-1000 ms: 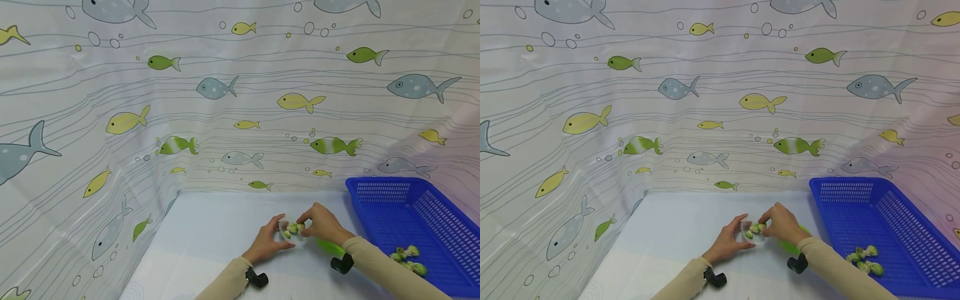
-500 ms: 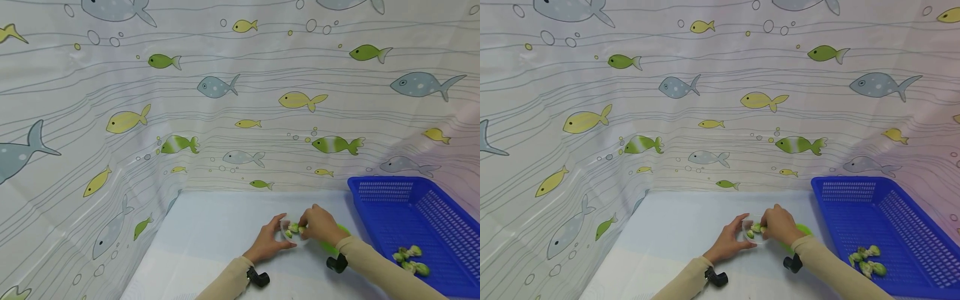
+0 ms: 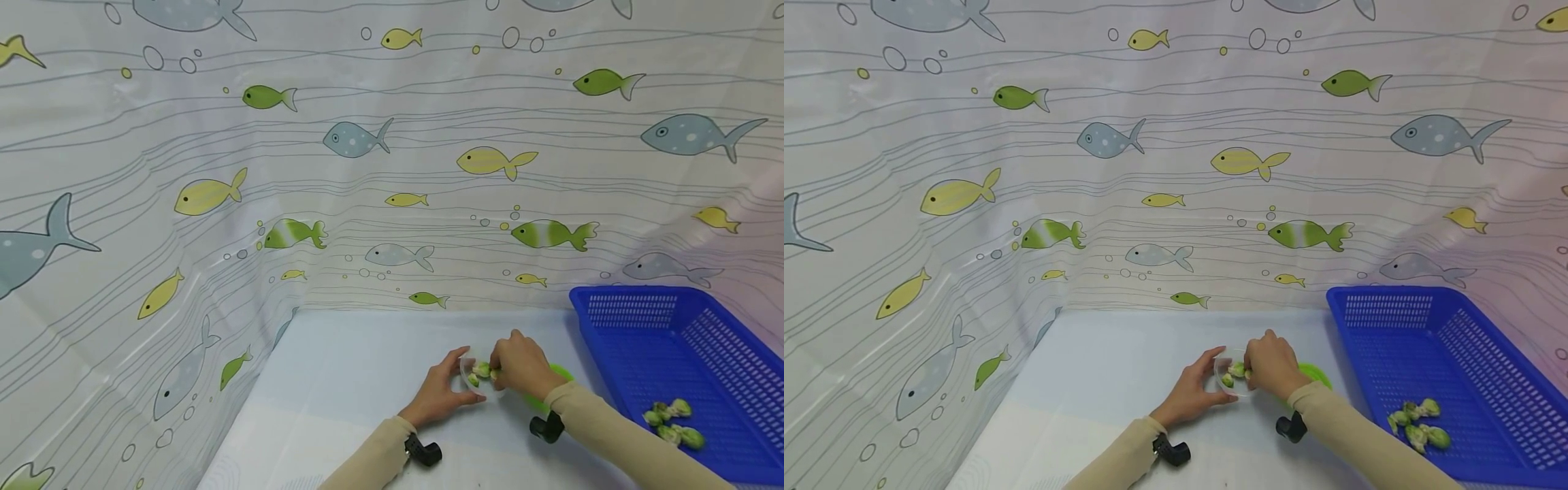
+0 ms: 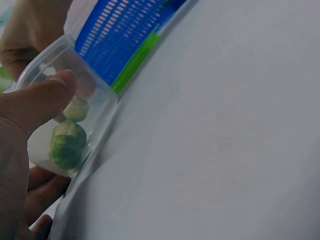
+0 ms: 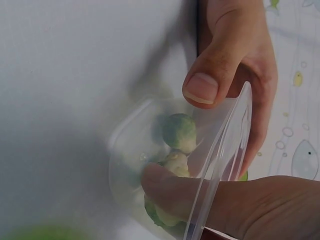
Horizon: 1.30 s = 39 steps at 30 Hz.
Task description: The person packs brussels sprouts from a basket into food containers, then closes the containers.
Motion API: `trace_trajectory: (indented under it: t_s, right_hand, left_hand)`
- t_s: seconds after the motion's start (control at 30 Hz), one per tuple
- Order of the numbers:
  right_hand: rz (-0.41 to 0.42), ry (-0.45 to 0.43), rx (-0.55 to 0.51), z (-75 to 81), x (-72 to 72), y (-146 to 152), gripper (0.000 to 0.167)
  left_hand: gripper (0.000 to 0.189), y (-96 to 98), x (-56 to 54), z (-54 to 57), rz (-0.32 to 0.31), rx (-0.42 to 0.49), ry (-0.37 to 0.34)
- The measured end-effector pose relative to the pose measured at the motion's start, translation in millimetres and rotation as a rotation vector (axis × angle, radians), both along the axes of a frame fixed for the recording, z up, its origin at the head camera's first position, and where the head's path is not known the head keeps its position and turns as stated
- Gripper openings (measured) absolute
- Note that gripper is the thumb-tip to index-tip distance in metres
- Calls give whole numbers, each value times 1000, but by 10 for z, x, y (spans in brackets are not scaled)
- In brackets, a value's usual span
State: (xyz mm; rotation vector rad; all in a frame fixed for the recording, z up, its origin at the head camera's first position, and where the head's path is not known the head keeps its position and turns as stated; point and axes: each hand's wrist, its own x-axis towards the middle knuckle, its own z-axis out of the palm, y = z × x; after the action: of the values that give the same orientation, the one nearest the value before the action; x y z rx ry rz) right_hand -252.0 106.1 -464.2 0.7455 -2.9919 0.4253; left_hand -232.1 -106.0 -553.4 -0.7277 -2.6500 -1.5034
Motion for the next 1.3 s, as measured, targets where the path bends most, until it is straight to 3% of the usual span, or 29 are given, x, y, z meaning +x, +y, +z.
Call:
trace_trajectory:
  t_s: [0.23, 0.4, 0.67, 0.97, 1.17, 1.3]
  right_hand:
    - [-56, -7, -52, -69, -31, 27, 27]
    - [-71, 43, -57, -109, -29, 48, 26]
    - [-40, 73, -20, -111, -11, 57, 22]
    - [5, 129, -50, -113, 27, 71, 20]
    - [-3, 95, -148, -20, 16, 118, 19]
    - [63, 43, -256, 137, -11, 220, 16]
  left_hand:
    - [93, 4, -16, 0, 9, -29, 6]
    - [93, 8, -28, 9, 10, -32, 9]
    - [93, 18, -21, -5, 13, -30, 3]
    - [93, 12, -10, -11, 11, -23, 7]
    - [92, 3, -13, -25, 1, -21, 17]
    - [92, 1, -18, -22, -4, -22, 17]
